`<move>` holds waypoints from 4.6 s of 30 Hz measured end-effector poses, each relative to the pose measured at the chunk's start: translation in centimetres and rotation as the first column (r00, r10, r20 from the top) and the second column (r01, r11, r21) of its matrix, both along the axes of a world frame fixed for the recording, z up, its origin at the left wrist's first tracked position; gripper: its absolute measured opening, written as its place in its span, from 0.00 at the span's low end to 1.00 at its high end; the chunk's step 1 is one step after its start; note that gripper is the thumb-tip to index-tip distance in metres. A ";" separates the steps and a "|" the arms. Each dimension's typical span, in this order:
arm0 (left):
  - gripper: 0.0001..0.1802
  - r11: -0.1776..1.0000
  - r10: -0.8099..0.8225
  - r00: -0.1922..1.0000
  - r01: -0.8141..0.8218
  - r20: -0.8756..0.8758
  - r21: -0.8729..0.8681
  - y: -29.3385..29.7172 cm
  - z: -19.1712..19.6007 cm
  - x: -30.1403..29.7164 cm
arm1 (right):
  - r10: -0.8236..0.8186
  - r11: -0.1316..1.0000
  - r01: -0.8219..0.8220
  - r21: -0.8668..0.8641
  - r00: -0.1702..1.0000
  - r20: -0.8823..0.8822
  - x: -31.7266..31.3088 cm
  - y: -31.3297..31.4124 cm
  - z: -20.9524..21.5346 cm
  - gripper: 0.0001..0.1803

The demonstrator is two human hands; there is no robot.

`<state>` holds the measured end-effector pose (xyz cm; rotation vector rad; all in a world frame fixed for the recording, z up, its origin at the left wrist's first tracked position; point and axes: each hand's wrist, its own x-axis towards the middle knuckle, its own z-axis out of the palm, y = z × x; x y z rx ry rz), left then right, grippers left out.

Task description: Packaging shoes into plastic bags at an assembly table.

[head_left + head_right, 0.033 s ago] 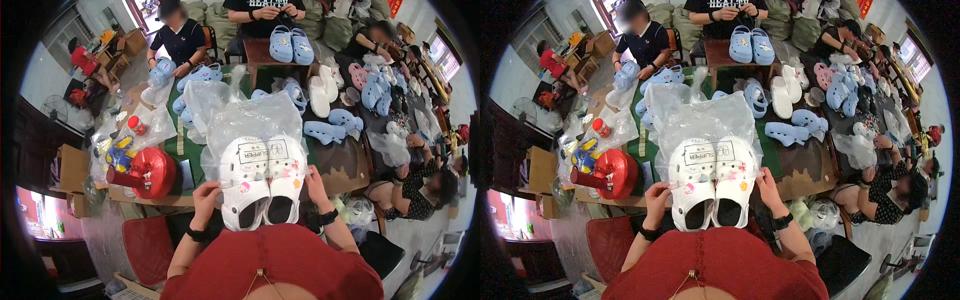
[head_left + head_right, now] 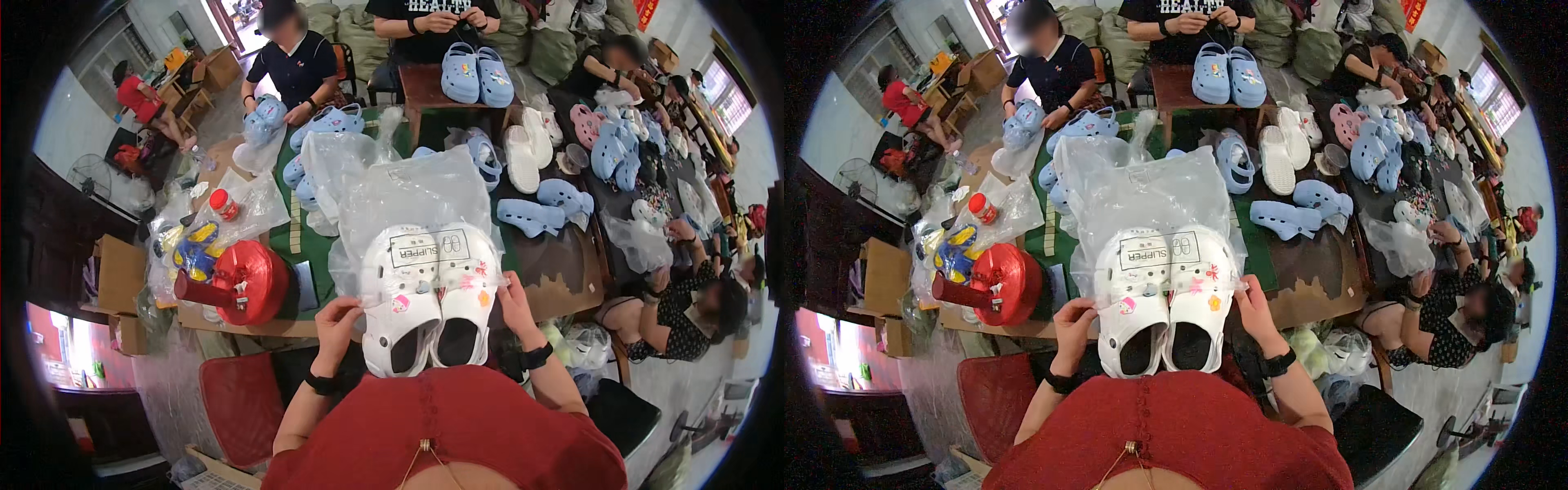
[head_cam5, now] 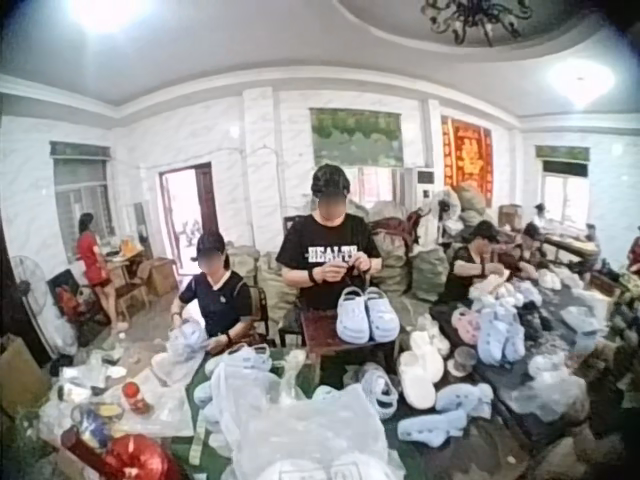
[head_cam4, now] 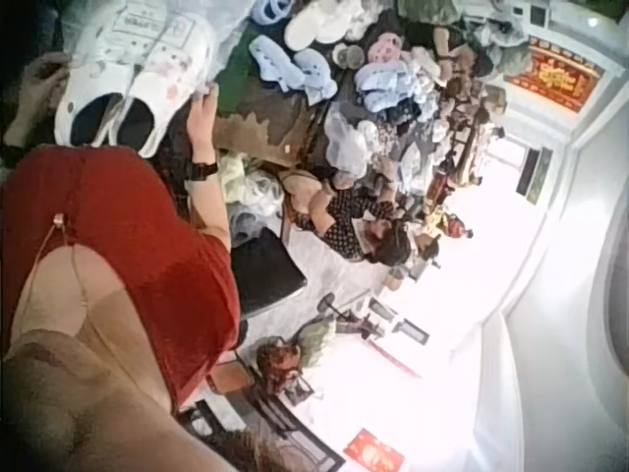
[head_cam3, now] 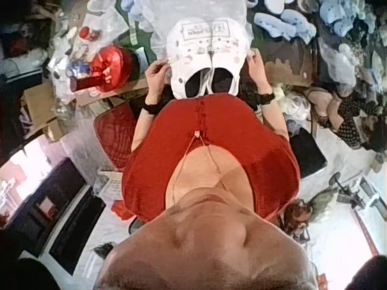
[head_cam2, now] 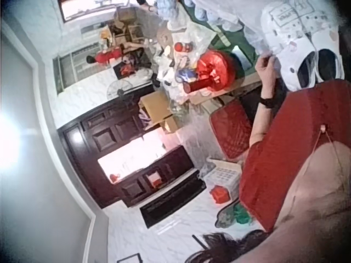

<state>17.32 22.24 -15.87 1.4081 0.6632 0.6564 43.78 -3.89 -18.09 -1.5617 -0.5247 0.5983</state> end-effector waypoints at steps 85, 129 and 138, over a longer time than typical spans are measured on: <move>0.09 0.429 0.141 0.982 0.053 -0.124 0.902 -1.9 7.5 3.4 | 0.136 0.981 -0.191 -0.010 0.659 0.740 -1.8 4.5 10.0 0.05; 0.18 0.875 -0.013 0.956 0.154 -0.294 0.460 -0.4 8.2 5.1 | 0.281 0.960 -0.209 -0.188 0.722 0.632 -0.6 10.3 11.9 0.19; 0.16 0.528 0.138 0.933 0.215 -0.333 0.821 -0.3 8.1 6.0 | 0.468 0.879 -0.272 -0.391 0.645 0.604 0.5 12.7 13.2 0.15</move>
